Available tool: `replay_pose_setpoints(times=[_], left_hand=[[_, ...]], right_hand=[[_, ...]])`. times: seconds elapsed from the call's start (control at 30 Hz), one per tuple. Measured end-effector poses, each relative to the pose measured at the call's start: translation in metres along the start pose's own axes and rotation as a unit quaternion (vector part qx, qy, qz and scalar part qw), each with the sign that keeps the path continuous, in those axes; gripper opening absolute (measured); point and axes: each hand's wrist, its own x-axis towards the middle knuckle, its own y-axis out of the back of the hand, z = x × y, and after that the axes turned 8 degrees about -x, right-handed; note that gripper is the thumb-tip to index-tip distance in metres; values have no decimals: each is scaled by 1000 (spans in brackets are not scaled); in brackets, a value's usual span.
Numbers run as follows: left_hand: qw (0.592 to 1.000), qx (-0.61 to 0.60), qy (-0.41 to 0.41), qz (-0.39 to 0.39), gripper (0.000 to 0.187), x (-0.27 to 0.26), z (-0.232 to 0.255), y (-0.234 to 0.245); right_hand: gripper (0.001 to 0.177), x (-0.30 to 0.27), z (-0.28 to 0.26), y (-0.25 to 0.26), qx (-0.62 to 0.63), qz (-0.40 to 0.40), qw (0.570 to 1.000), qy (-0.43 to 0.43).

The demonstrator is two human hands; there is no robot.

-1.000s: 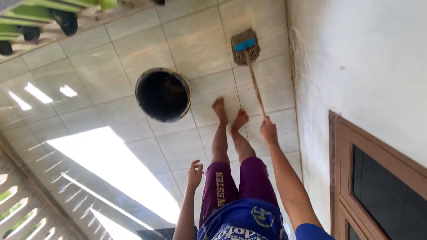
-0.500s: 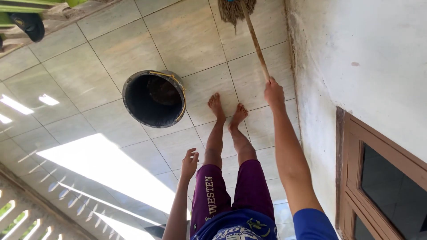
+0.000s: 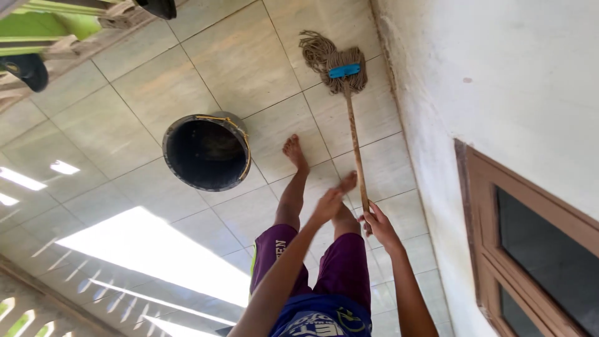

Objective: Mopping a tiled balcony floor with a mop and bucket.

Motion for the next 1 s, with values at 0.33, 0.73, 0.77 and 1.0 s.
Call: replay_pose_setpoints(times=[0.33, 0.73, 0.77, 1.0], left_hand=[[987, 147, 0, -64, 47, 59, 132, -31], [941, 313, -129, 6, 46, 106, 163, 72], [942, 325, -88, -3, 46, 103, 168, 67], [969, 231, -80, -28, 45, 89, 135, 53]], right_hand=[[51, 40, -87, -33, -394, 263, 873, 111], [49, 193, -310, -32, -423, 292, 845, 148], [52, 196, -301, -32, -437, 290, 839, 144], [53, 155, -168, 37, -488, 318, 799, 149]])
